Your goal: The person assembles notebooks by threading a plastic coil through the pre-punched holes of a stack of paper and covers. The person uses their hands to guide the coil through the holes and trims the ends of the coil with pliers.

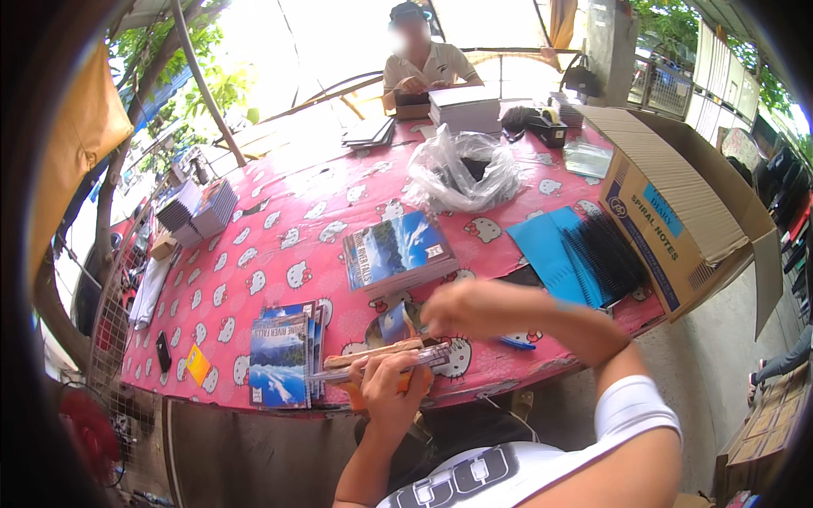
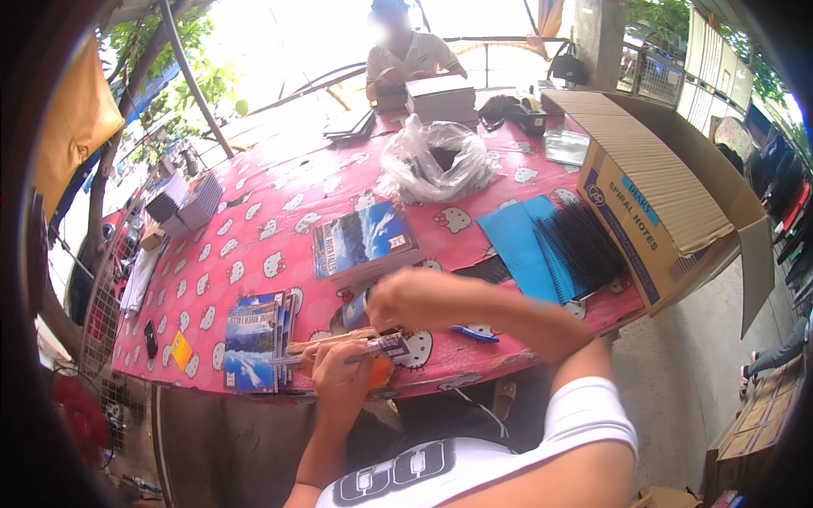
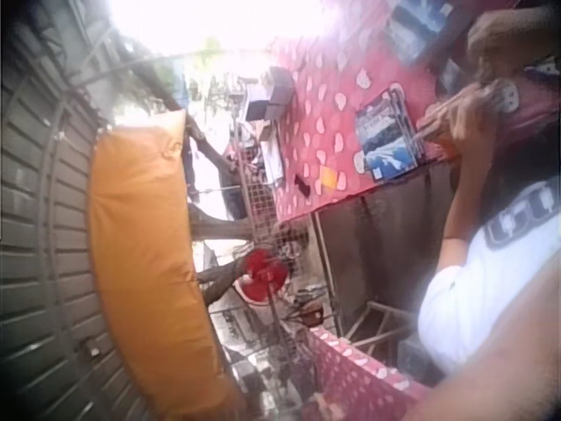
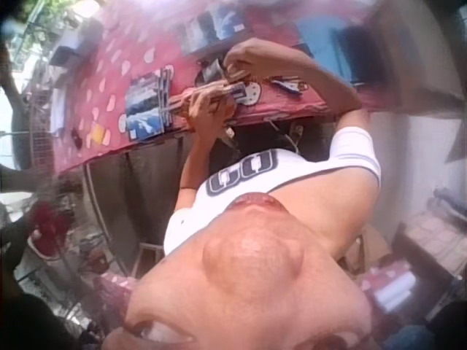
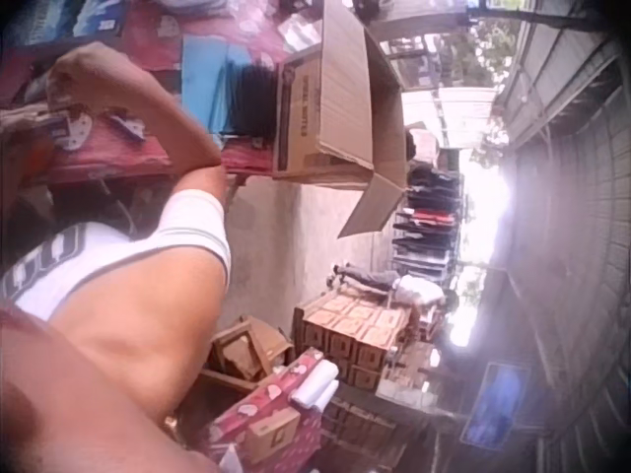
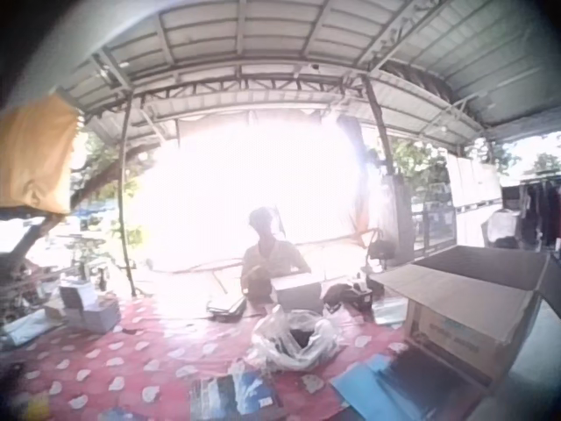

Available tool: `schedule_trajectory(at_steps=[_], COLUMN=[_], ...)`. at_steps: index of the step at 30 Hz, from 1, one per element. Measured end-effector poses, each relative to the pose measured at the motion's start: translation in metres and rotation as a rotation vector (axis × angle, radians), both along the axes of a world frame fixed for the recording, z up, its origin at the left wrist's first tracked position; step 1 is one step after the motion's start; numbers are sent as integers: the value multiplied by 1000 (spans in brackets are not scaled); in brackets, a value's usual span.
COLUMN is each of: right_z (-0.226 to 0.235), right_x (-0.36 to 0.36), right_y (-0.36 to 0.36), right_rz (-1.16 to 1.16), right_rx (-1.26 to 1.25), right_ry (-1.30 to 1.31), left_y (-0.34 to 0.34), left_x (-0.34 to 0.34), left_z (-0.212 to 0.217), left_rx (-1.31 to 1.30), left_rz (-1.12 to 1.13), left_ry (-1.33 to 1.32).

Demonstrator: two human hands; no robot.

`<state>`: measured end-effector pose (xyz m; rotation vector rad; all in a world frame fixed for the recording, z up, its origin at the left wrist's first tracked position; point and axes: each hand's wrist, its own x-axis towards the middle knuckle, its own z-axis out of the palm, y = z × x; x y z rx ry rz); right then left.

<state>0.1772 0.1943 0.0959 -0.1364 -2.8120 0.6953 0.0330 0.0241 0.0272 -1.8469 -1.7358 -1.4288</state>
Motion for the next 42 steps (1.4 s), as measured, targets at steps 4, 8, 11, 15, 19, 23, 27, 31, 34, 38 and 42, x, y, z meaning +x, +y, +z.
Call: schedule_trajectory(at_steps=[4,8,11,15,19,23,27,31,34,38,42], right_z=[-57,-134,-149,-95,-75,-82,-60,-55,-71,-69,-61], right_x=[-38,-45,-42,-9,6,11,-1,-18,-27,-28,-41], right_y=[31,46,50,51,53,55,51,43,50,41,45], right_rz=[-108,-159,-407,-52,4,-51,-176,-342,-186,6,-38], right_rx=[242,483,335,-736,-664,-723,-416,-192,-324,-591,-534], right_ry=[-297,-173,-71,431,159,218,141,-142,212,213,203], left_y=[3,5,10,5,11,13,7,15,5,-2,0], left_x=[0,-12,-15,-18,-19,-18,-20,-22,-24,-41,-44], left_z=[9,9,2,8,8,6,1,2,11,1,-2], left_rx=[-27,-116,-70,-89,-90,-83,-85,-86,-149,-174,-172], left_rz=[98,197,206,199,169,179,158,160,294,342,319], left_ry=[98,129,126,49,10,-14,4,-70,8,-26,-79])
